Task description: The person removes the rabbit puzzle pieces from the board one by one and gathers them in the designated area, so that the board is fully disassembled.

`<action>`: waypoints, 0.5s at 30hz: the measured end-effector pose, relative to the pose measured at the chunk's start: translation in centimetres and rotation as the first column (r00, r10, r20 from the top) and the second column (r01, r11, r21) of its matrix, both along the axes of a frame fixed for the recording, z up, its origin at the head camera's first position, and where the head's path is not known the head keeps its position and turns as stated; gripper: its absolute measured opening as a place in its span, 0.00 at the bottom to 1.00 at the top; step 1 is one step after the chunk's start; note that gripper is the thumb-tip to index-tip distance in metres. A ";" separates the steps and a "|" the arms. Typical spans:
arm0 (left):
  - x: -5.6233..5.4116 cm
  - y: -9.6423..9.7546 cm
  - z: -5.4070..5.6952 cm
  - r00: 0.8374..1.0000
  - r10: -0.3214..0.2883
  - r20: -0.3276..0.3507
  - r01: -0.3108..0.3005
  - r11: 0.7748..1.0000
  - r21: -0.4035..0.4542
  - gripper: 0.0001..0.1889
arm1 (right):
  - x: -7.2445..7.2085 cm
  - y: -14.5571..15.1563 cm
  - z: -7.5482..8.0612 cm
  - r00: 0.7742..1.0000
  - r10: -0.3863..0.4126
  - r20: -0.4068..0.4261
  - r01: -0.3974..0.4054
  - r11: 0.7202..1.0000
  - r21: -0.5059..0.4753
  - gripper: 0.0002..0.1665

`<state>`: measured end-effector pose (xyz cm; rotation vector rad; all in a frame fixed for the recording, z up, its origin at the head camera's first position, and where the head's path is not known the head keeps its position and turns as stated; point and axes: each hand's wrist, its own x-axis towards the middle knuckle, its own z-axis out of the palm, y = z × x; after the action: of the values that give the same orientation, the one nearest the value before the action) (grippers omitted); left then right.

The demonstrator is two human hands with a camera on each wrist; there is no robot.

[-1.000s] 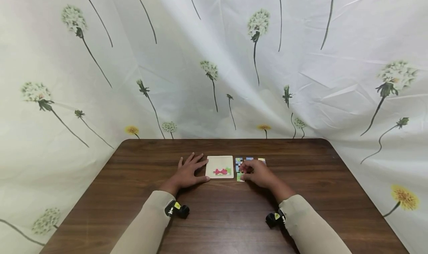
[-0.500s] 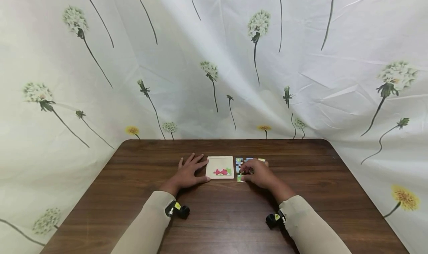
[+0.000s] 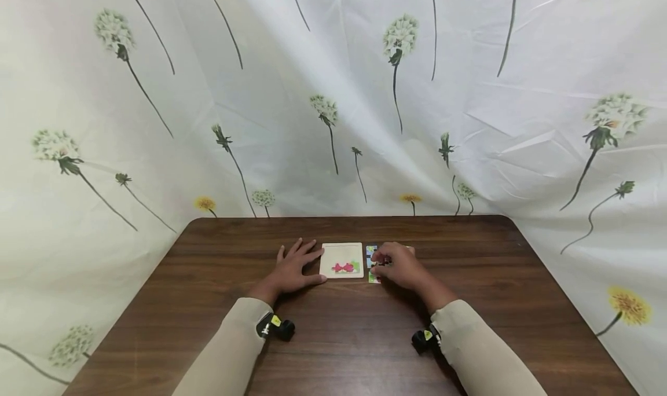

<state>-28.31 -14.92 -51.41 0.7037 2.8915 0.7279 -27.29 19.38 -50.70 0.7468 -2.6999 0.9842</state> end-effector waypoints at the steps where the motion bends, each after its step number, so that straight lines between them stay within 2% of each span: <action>1: 0.1 0.0 0.0 1.000 0.000 0.000 0.000 1.000 -0.001 0.41 | -0.1 -0.2 0.0 1.000 0.004 0.003 -0.004 1.000 -0.004 0.07; 9: 0.2 0.0 0.1 1.000 -0.001 0.007 0.001 1.000 0.010 0.41 | -0.7 -2.1 0.4 0.999 0.036 0.023 -0.036 0.999 -0.017 0.08; 15: 0.2 0.0 0.0 1.000 0.004 0.006 -0.004 1.000 0.003 0.42 | -1.1 -3.6 0.1 0.999 0.011 0.032 -0.012 0.999 0.029 0.10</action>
<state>-28.15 -14.95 -51.39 0.6956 2.8881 0.7331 -28.41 15.76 -50.55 0.7587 -2.7460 0.9684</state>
